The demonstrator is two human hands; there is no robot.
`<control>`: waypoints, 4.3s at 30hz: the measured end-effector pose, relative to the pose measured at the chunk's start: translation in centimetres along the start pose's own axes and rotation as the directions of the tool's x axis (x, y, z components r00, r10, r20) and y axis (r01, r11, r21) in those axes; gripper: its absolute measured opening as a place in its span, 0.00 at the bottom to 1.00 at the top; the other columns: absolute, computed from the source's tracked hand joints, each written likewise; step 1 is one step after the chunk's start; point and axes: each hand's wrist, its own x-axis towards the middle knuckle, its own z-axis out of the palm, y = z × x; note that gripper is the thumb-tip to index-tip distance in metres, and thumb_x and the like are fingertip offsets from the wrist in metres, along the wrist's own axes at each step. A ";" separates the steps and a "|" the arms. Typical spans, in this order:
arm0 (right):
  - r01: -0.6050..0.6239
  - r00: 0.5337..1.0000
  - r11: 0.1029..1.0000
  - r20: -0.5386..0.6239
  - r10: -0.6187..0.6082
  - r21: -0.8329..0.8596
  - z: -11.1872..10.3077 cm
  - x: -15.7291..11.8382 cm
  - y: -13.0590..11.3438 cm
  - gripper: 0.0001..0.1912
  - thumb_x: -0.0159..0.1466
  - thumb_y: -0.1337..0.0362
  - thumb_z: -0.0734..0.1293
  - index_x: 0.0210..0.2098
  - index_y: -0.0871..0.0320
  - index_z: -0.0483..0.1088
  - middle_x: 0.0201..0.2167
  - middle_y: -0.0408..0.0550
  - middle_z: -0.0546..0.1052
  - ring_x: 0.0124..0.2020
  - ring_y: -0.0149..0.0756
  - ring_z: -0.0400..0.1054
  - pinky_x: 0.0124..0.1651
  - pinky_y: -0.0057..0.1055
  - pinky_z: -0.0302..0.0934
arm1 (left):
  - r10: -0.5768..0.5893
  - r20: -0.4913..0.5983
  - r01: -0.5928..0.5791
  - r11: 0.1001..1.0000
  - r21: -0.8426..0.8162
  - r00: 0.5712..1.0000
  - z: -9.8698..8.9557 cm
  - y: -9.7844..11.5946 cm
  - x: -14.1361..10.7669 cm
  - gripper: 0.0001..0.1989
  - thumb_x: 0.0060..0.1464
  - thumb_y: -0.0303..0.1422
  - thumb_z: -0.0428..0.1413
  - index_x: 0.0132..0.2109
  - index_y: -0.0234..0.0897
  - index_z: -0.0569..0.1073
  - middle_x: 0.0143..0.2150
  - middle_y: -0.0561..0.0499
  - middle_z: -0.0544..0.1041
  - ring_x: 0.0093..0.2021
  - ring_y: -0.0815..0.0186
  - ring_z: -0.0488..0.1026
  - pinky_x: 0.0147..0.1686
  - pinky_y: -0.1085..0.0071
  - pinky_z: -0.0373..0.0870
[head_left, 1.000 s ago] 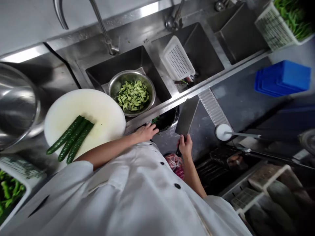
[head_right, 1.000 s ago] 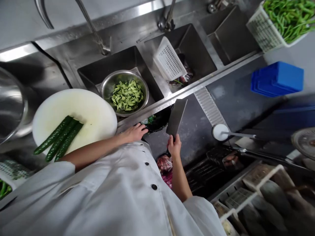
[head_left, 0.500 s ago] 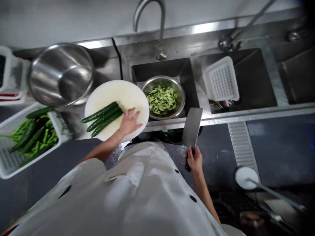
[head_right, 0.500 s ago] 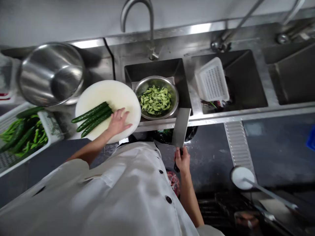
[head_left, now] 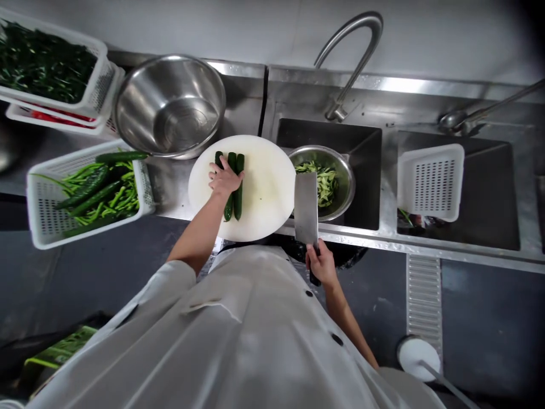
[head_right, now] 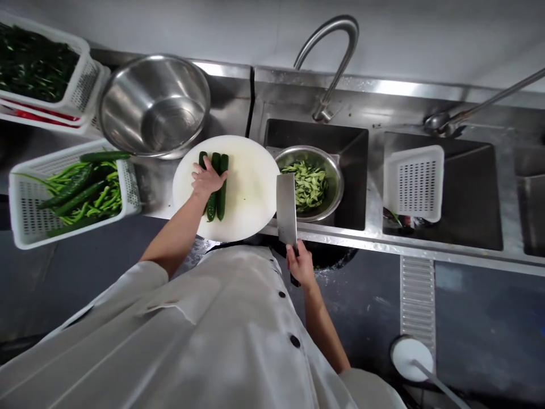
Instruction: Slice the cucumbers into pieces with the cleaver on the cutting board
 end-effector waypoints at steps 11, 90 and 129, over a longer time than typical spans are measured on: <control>-0.174 0.962 0.976 -0.187 0.197 0.133 3.3 -4.5 0.8 0.28 0.68 0.32 0.60 0.32 0.49 0.57 0.15 0.34 0.66 0.14 0.31 0.60 0.20 0.29 0.55 | 0.767 0.624 -0.982 0.190 0.006 0.152 -6.9 -5.2 3.1 0.34 0.56 0.41 0.57 0.70 0.58 0.67 0.79 0.58 0.55 0.81 0.47 0.37 0.74 0.40 0.37; -0.248 0.950 0.828 0.296 0.104 0.504 2.2 8.1 0.5 0.25 0.61 0.39 0.69 0.34 0.48 0.54 0.15 0.28 0.65 0.10 0.28 0.57 0.13 0.25 0.49 | 0.734 -0.022 -0.734 0.679 -0.017 0.679 3.8 4.6 -2.6 0.29 0.69 0.43 0.48 0.69 0.32 0.65 0.74 0.34 0.60 0.73 0.41 0.57 0.67 0.43 0.60; -0.203 0.752 0.660 -0.316 0.578 0.723 -0.9 -17.4 4.5 0.25 0.63 0.39 0.70 0.31 0.50 0.58 0.15 0.32 0.65 0.10 0.29 0.58 0.14 0.27 0.51 | 0.961 0.015 -0.960 0.275 0.050 0.276 5.8 2.9 -12.0 0.29 0.65 0.43 0.52 0.67 0.31 0.65 0.70 0.30 0.65 0.71 0.41 0.61 0.68 0.44 0.60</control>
